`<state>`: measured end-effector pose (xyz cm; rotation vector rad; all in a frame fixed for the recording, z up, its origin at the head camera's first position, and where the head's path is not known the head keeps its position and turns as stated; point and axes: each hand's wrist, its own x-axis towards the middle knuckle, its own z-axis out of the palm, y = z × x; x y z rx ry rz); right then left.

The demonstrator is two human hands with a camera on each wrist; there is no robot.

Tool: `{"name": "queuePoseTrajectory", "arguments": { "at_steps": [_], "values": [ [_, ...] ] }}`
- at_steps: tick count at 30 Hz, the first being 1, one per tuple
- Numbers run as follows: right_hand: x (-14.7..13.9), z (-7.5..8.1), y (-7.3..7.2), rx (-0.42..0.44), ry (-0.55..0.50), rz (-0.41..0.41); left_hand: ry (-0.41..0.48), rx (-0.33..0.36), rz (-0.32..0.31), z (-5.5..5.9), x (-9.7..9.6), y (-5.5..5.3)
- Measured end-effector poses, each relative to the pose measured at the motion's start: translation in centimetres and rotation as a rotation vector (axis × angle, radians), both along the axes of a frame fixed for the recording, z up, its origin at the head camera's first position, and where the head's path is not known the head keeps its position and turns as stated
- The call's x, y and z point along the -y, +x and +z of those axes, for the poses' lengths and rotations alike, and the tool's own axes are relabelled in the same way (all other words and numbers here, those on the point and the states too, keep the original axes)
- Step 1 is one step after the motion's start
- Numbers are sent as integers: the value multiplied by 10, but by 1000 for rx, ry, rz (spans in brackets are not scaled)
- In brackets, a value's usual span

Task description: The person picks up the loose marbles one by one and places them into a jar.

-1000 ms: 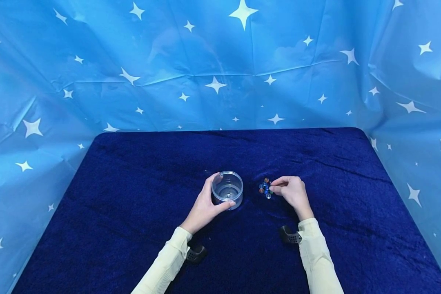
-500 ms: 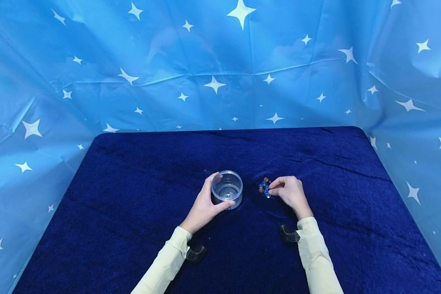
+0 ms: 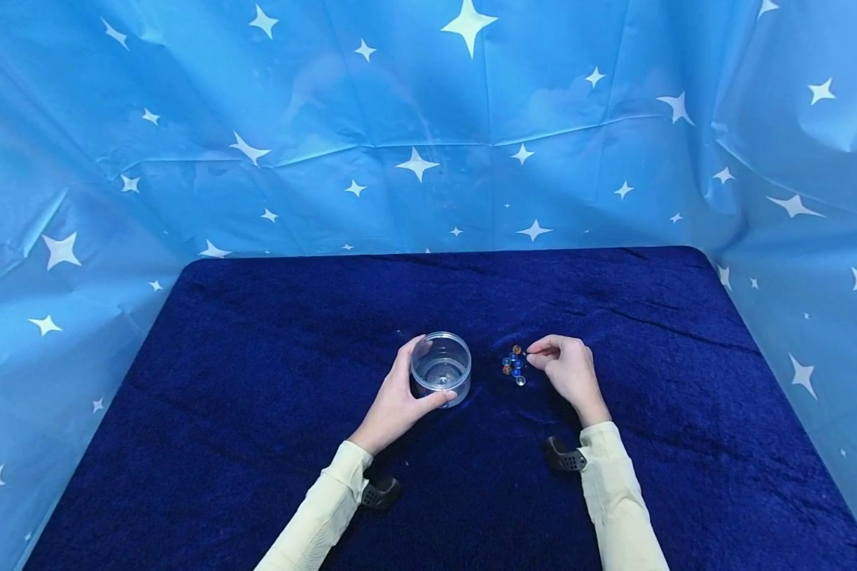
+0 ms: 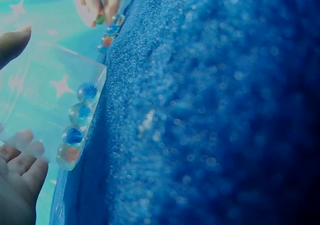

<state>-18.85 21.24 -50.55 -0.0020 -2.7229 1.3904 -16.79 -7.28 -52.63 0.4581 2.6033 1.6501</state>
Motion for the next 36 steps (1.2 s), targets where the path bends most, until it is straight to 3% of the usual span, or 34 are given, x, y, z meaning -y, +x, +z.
{"name": "queuePoseTrajectory", "arguments": {
  "at_steps": [5, 13, 26, 36],
  "values": [
    [2, 8, 1, 15, -140, -62, 9, 0, -1, 0, 0, 0],
    [16, 18, 4, 9, -357, -46, 19, -4, 0, 0, 0, 1],
    [47, 42, 16, -60, -449, 68, 3, -16, 3, 0, 1, 1],
    [71, 40, 19, -86, -437, 170, -11, -17, 5, -1, 1, 0]
  ]
}}
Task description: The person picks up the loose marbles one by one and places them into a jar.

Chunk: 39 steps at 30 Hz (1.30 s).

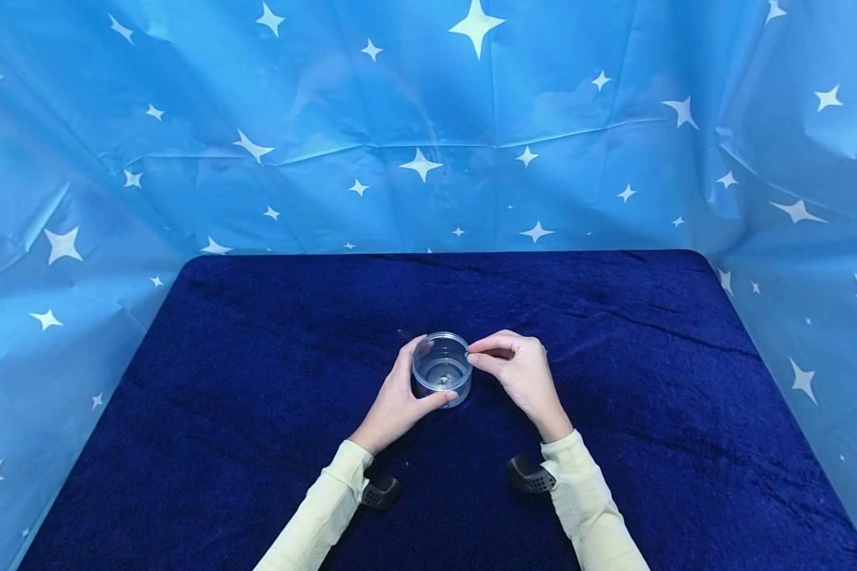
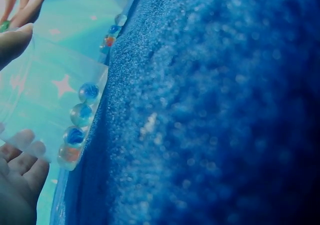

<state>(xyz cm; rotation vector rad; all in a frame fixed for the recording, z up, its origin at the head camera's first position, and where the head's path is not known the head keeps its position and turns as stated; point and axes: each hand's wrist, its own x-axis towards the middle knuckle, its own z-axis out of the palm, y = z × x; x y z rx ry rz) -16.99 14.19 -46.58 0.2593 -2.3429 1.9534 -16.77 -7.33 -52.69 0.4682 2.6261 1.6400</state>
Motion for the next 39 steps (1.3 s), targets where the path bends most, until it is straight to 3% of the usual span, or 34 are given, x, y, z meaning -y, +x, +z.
{"name": "queuePoseTrajectory", "arguments": {
  "at_steps": [8, 39],
  "values": [
    [10, -2, 0, -17, 25, 64, -6, -1, 1, 1, -1, 1],
    [14, 1, 2, -29, 88, 78, -5, -2, -9, 0, 0, -1]
  ]
}}
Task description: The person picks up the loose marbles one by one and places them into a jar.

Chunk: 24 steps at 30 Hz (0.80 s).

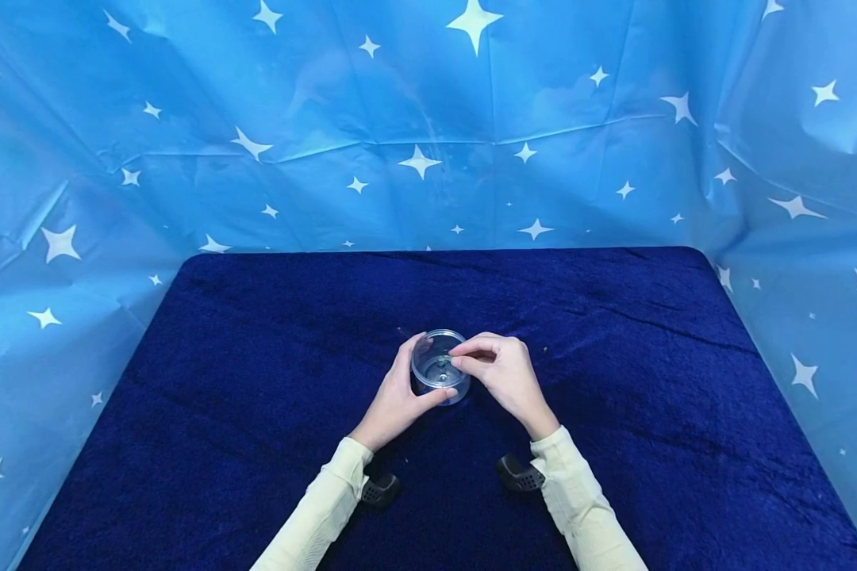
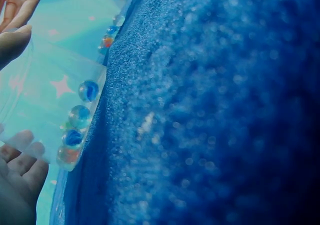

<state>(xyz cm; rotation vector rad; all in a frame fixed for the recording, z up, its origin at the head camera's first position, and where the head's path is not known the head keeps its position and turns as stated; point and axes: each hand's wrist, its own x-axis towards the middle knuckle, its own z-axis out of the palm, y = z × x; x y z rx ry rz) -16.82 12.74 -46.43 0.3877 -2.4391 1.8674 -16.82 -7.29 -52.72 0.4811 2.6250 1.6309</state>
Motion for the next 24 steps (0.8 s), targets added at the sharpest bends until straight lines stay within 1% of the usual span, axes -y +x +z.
{"name": "queuePoseTrajectory", "arguments": {
  "at_steps": [10, 14, 20, 24],
  "values": [
    [-1, 2, 1, 5, -6, -11, -1, 6, 0, 1, 0, 0],
    [-4, 2, 0, 8, -18, -33, -2, 7, 4, 1, -1, 0],
    [-12, 2, -2, 41, -80, -64, 1, 25, 11, 2, -1, 1],
    [-20, 2, -3, 52, -84, -98, 0, 30, 9, 2, 0, 2]
  ]
}}
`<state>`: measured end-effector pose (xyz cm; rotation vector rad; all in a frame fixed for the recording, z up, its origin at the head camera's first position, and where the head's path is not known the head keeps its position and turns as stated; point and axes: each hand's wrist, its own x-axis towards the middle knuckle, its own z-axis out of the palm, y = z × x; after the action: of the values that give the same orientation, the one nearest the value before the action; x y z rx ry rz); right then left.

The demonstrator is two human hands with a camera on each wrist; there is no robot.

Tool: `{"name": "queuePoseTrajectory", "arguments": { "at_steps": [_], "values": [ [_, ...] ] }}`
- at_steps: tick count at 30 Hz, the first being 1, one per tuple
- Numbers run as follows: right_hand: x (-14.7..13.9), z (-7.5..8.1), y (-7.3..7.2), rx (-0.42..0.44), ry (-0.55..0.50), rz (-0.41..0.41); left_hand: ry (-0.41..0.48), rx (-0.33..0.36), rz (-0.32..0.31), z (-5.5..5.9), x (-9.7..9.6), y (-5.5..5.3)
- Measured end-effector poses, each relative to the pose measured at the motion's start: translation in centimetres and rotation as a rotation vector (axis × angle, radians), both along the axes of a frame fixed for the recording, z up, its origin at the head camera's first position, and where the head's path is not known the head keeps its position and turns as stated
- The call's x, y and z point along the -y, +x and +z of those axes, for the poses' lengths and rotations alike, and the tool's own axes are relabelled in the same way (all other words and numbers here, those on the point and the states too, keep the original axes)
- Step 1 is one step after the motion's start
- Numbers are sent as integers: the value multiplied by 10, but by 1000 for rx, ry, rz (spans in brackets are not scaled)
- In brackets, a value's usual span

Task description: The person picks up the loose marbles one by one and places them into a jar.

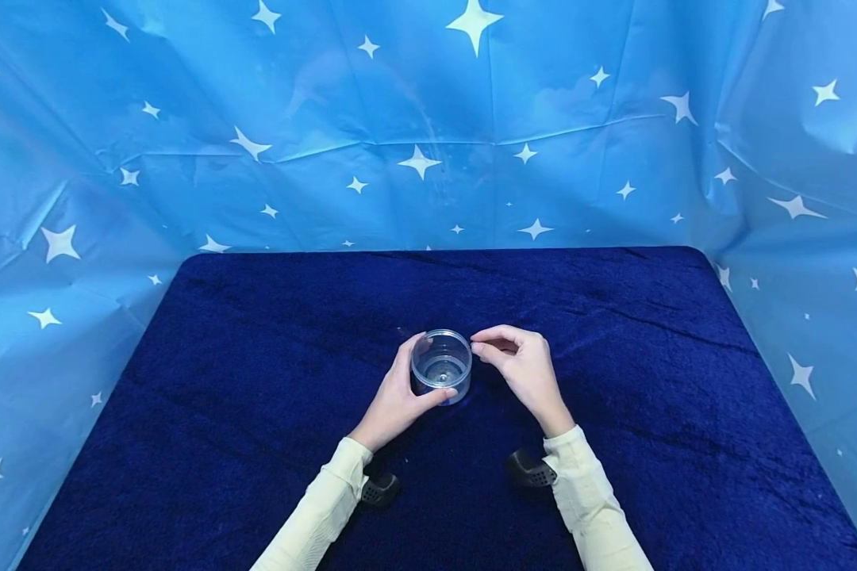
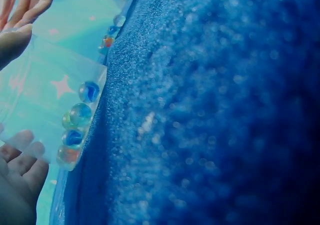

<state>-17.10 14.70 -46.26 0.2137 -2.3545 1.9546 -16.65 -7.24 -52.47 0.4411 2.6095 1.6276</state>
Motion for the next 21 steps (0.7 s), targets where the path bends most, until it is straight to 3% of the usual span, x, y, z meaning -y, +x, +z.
{"name": "queuePoseTrajectory", "arguments": {
  "at_steps": [8, 13, 21],
  "values": [
    [-19, -6, -8, -17, -42, -108, 6, -16, -2, -1, 0, -1],
    [-32, -16, -14, 20, -31, -183, 10, -11, -4, -1, 0, 0],
    [-45, -32, -20, 77, -16, -213, 15, -12, -10, -1, 0, 0]
  ]
}}
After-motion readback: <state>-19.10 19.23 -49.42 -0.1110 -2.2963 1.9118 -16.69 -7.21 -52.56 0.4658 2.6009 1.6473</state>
